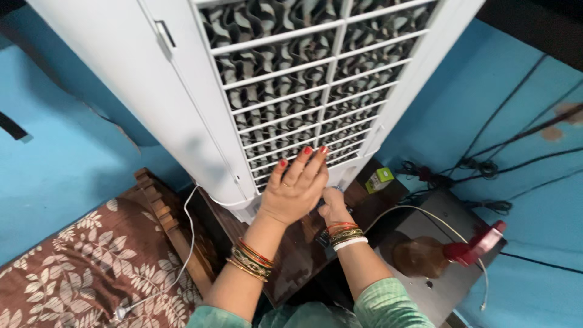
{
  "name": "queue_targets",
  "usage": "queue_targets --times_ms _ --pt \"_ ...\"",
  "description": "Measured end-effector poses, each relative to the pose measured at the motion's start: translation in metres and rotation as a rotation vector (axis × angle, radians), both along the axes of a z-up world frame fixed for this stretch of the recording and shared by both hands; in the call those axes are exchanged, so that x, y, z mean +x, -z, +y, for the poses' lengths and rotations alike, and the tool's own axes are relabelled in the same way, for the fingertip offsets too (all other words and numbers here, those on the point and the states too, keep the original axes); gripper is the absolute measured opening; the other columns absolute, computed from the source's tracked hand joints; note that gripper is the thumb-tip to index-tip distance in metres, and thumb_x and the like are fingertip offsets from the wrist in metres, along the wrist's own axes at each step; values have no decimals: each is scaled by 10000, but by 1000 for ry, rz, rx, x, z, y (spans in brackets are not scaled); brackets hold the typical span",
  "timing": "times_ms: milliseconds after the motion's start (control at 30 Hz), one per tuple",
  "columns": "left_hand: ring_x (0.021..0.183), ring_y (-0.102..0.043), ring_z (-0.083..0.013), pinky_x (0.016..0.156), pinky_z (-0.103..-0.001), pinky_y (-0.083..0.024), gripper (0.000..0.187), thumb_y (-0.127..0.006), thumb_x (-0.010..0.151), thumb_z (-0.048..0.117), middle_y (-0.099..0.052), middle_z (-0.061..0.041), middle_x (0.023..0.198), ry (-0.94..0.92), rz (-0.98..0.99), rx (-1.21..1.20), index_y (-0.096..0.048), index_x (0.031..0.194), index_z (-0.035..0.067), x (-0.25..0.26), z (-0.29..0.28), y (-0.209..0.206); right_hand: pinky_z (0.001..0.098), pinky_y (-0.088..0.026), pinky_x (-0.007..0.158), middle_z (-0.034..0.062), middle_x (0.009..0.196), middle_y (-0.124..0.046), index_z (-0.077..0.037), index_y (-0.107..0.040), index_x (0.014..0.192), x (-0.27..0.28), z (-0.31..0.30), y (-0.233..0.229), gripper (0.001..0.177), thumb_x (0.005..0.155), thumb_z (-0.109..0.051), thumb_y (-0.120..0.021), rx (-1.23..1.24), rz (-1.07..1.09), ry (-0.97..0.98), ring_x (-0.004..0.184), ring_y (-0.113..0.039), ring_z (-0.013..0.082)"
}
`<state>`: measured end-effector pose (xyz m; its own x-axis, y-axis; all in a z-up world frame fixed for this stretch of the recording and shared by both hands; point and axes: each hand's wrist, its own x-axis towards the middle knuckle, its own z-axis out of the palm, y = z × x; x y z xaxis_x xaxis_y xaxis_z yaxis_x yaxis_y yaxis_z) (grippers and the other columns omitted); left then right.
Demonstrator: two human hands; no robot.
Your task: The person wipes the exterior surfaces of a white Kenstar air cooler using a blue patterned cloth. They clean the front grille, sides, and back panel, moving the power cord aside to reach the rear.
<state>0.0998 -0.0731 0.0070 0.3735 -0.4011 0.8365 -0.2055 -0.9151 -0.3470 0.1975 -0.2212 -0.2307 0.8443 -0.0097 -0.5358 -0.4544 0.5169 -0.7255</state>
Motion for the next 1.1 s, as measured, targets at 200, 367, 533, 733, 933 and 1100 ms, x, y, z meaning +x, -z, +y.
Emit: queue_targets --times_ms 200,367,533,733,933,1100 --pt "1553 -316 -203 1324 -459 -42 135 -592 1069 299 -483 49 1592 -6 -19 -52 -724 1066 276 3 -3 2 316 -421 1106 49 1487 -486 -176 -362 1537 -16 42 8 448 1096 -251 -374 189 -597 -104 1343 -502 176" --pt "1537 -338 -204 1318 -436 -66 107 -623 1055 308 -501 55 1573 20 -23 -88 -724 1039 275 3 -5 0 368 -443 1088 79 1463 -500 -153 -376 1522 -39 50 -9 443 1091 -256 -395 95 -563 -75 1317 -513 201" --pt "1527 -351 -199 1320 -425 -88 90 -639 1048 284 -526 59 1543 43 -17 -102 -723 1015 281 5 -7 6 370 -419 1151 50 1484 -473 -148 -346 1525 -63 87 -9 435 1104 -245 -393 681 -570 -204 1366 -483 186" --pt "1518 -360 -199 1316 -420 -94 86 -644 1037 291 -543 59 1531 34 -26 -100 -728 1028 272 6 -8 4 421 -439 1115 71 1471 -456 -134 -289 1526 -57 77 -19 425 1125 -201 -413 616 -626 -179 1348 -484 205" --pt "1529 -346 -199 1315 -423 -91 104 -633 1042 315 -514 53 1555 20 6 -92 -717 1027 256 2 -10 4 452 -569 946 203 1217 -667 33 -550 1305 -8 7 2 428 896 21 -426 524 149 142 1117 -670 340" --pt "1530 -339 -216 1308 -434 -97 133 -614 1015 303 -496 33 1568 20 8 -91 -730 1043 244 2 -12 4 443 -574 871 141 1093 -671 -19 -581 1178 -12 -24 -47 403 827 87 -413 396 71 231 996 -674 302"
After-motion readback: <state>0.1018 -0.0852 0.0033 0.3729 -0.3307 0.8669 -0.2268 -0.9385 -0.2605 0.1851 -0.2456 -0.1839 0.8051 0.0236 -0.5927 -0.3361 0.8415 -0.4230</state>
